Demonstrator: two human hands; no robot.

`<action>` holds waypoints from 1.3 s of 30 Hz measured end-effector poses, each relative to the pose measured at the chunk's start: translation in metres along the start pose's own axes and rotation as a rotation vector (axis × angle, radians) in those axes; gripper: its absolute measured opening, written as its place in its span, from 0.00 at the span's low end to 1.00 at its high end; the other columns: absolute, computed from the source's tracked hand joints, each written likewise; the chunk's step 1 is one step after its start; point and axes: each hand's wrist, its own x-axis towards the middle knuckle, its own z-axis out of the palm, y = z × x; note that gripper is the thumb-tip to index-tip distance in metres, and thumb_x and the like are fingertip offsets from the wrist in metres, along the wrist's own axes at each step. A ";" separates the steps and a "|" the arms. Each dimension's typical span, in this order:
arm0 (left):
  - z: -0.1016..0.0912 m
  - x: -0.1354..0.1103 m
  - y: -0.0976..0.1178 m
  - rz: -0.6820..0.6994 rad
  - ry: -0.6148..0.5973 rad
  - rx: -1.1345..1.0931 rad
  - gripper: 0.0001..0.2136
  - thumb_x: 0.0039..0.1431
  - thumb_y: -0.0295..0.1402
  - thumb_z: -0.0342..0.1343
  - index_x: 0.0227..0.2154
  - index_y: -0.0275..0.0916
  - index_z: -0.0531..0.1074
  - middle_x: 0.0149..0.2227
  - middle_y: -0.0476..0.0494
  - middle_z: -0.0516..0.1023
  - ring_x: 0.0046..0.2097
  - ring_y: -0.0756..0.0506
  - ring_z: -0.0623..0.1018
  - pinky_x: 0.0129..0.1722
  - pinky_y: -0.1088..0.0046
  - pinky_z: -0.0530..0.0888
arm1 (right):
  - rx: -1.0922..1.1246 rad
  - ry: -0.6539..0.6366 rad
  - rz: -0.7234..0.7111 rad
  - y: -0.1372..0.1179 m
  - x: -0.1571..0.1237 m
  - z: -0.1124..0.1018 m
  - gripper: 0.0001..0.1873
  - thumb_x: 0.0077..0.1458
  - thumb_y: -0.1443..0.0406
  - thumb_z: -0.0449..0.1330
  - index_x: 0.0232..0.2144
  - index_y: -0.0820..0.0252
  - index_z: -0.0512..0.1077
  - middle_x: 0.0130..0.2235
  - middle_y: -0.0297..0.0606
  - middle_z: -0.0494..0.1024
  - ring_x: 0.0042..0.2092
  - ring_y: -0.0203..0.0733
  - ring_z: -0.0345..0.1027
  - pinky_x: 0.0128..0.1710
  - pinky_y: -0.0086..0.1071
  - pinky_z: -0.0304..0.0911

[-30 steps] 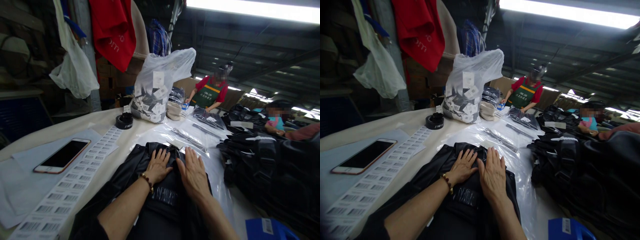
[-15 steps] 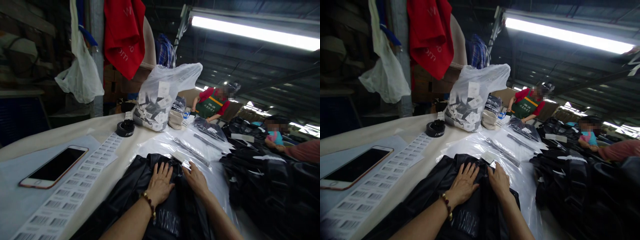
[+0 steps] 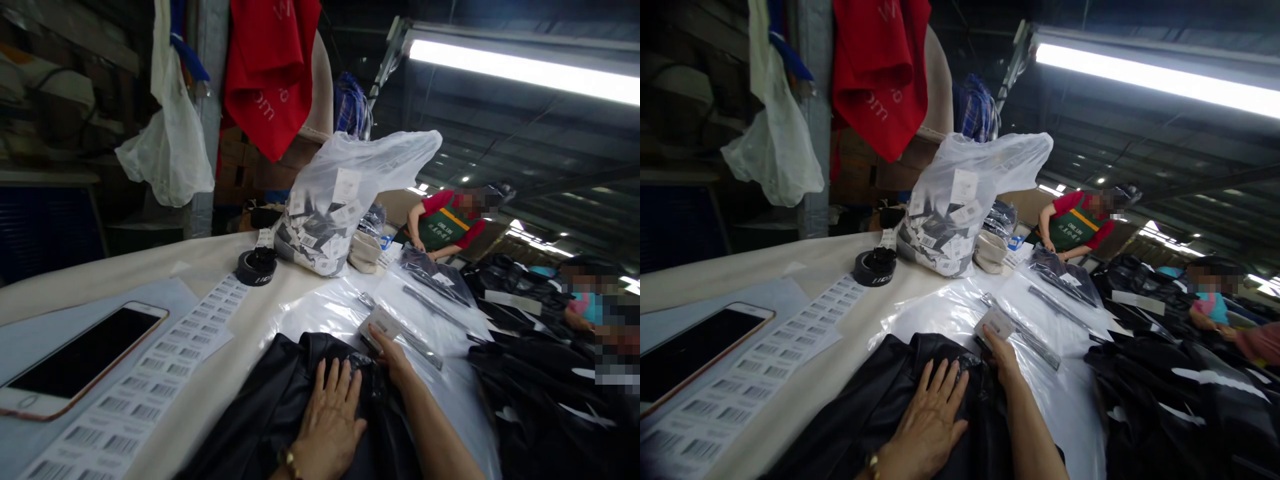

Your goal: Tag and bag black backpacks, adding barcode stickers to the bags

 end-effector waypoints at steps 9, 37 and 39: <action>0.001 0.002 0.000 -0.022 -0.006 -0.044 0.28 0.61 0.40 0.43 0.62 0.37 0.47 0.64 0.34 0.43 0.65 0.36 0.42 0.61 0.46 0.41 | 0.591 0.007 0.529 -0.013 0.024 0.000 0.14 0.58 0.60 0.56 0.44 0.62 0.66 0.38 0.36 0.72 0.33 0.34 0.68 0.31 0.31 0.67; -0.012 0.024 -0.014 -0.238 0.351 -0.560 0.15 0.55 0.23 0.45 0.40 0.37 0.75 0.42 0.43 0.78 0.44 0.47 0.77 0.48 0.71 0.72 | 0.224 -0.162 -0.280 -0.013 -0.116 -0.043 0.07 0.38 0.69 0.60 0.22 0.52 0.75 0.35 0.37 0.71 0.40 0.42 0.65 0.40 0.33 0.62; -0.012 0.022 -0.013 -0.234 0.365 -0.552 0.13 0.55 0.26 0.48 0.40 0.36 0.75 0.41 0.42 0.78 0.44 0.46 0.77 0.47 0.70 0.72 | 0.207 -0.165 -0.308 -0.011 -0.117 -0.042 0.10 0.38 0.71 0.56 0.22 0.53 0.75 0.36 0.37 0.71 0.41 0.42 0.66 0.41 0.34 0.63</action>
